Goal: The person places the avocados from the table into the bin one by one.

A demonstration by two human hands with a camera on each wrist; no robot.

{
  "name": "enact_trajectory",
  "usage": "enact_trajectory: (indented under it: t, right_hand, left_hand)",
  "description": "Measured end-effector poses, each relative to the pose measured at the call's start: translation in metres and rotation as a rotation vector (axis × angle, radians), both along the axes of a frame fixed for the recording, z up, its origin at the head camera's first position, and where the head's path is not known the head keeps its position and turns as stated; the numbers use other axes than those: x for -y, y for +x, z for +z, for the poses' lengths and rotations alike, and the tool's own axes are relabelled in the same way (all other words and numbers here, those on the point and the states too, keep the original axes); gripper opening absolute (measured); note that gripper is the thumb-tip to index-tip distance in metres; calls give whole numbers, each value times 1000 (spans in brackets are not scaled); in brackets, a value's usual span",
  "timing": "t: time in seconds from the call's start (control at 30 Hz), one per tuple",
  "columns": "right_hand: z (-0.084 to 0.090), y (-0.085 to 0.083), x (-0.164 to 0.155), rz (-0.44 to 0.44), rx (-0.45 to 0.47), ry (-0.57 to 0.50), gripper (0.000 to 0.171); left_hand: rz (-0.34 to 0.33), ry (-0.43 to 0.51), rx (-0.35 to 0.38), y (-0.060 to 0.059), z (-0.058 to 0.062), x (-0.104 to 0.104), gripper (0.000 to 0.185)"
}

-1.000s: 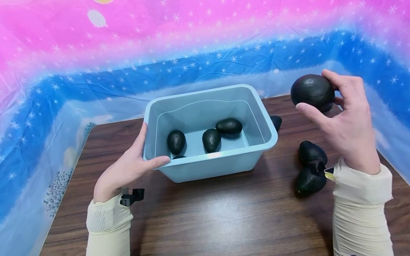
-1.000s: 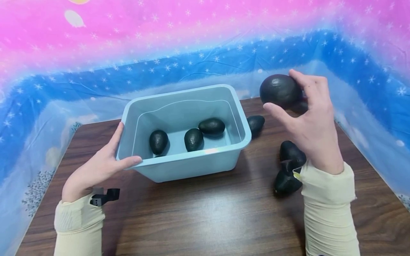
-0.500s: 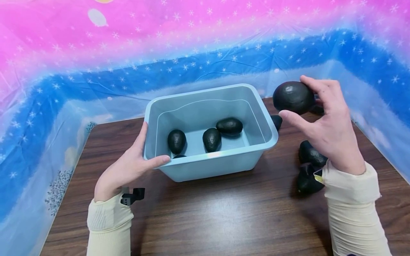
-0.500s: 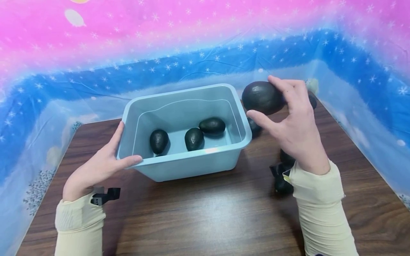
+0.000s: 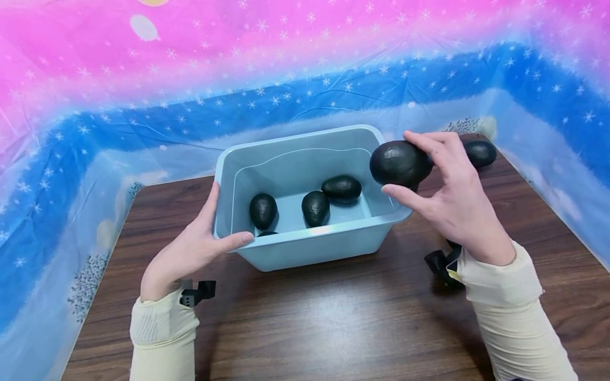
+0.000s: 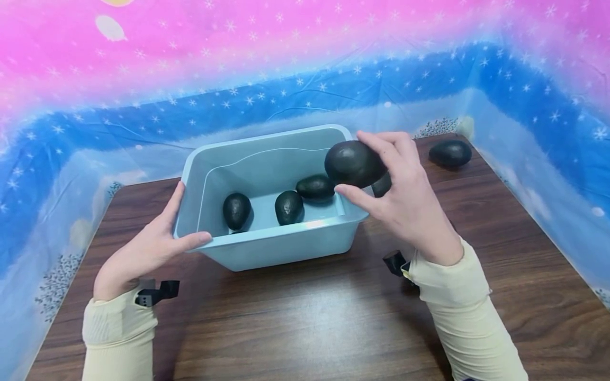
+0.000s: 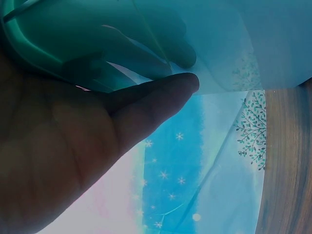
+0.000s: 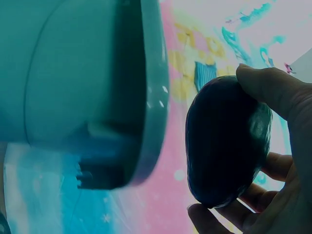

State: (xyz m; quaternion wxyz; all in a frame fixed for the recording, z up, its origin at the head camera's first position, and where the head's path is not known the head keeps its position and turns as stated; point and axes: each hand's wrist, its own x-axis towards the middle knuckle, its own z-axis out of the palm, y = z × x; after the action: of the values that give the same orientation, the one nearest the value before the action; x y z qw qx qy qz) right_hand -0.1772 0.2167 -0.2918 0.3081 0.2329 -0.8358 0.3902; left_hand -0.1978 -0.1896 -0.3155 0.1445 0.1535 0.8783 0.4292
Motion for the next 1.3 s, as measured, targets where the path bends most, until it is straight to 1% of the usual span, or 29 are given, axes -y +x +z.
enact_trajectory:
  t: [0.23, 0.53, 0.77, 0.97, 1.13, 1.3]
  right_hand:
    - [-6, -1, 7, 25, 51, 14, 84]
    - [-13, -3, 14, 60, 39, 38, 80]
    - [-16, -3, 19, 63, 75, 67, 78]
    - [-18, -3, 21, 67, 84, 68, 76]
    - [-17, -3, 21, 67, 59, 69, 68]
    - [-11, -4, 14, 66, -29, 34, 59]
  left_hand:
    - [5, 0, -5, 0, -1, 1, 107]
    - [17, 2, 5, 0, -1, 0, 108]
    - [23, -11, 8, 0, -1, 0, 108]
    - [20, -13, 1, 0, 0, -1, 108]
    - [19, -5, 0, 0, 0, -1, 108]
    - [13, 0, -2, 0, 0, 0, 107]
